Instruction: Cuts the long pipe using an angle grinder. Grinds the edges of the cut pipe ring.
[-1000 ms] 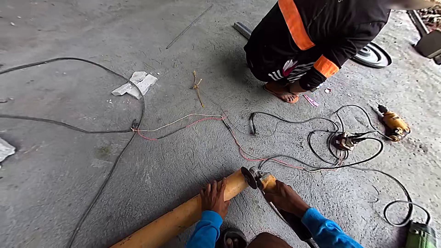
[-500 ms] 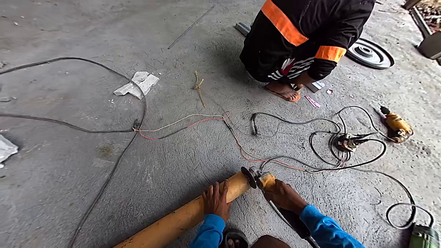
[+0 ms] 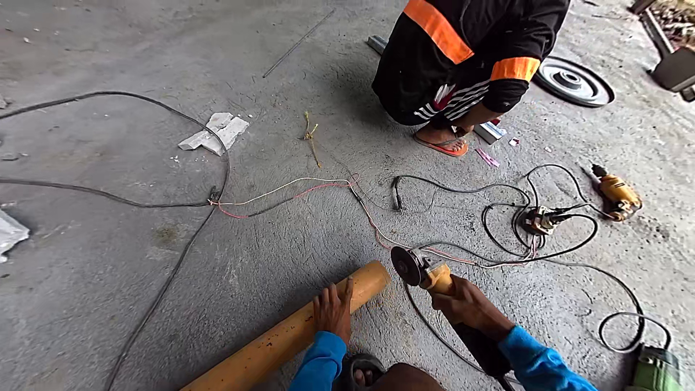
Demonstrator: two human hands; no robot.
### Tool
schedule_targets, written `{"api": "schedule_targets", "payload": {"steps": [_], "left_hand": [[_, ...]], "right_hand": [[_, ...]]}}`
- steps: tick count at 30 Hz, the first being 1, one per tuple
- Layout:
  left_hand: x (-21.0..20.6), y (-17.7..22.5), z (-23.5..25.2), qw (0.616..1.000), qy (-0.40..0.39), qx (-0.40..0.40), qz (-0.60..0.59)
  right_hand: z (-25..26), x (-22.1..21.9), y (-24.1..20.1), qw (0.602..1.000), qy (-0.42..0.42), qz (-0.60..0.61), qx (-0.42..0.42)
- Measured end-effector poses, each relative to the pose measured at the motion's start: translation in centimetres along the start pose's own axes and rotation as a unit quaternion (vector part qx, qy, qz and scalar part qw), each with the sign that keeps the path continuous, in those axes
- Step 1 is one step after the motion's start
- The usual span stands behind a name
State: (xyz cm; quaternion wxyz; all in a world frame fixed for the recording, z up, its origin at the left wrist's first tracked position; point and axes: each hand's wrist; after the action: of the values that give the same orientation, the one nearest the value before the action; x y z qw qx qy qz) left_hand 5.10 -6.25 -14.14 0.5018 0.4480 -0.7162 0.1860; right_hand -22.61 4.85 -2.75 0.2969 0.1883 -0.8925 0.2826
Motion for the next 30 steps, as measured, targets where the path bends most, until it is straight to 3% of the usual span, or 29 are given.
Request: {"api": "schedule_targets", "payload": {"steps": [3,10,30], "left_hand": [[-0.8,-0.9,0.7,0.999,0.053,0.002,0.004],[-1.1,-0.5,-0.8,0.998,0.029,-0.045,-0.014],[-0.9,0.0,-0.9,0.999,0.020,-0.025,-0.017]], "right_hand": [[-0.4,-0.8,1.3,0.999,-0.011,-0.041,-0.027],[0.2,-2.8,2.0,0.996,-0.039,-0.066,-0.045],[1.1,-2.9,1.6,0.989,-0.052,-0.126,-0.062]]}}
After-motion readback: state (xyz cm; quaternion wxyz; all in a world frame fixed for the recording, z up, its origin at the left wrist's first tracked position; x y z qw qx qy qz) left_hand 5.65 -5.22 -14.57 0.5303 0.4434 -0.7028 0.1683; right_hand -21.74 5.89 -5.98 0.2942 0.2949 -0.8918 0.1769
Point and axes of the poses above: each hand's wrist, its own z-axis towards the middle knuckle, its own x-axis out of the back of the hand, y = z × x, and after that the axes turned 4 degrees about -y, right-handed
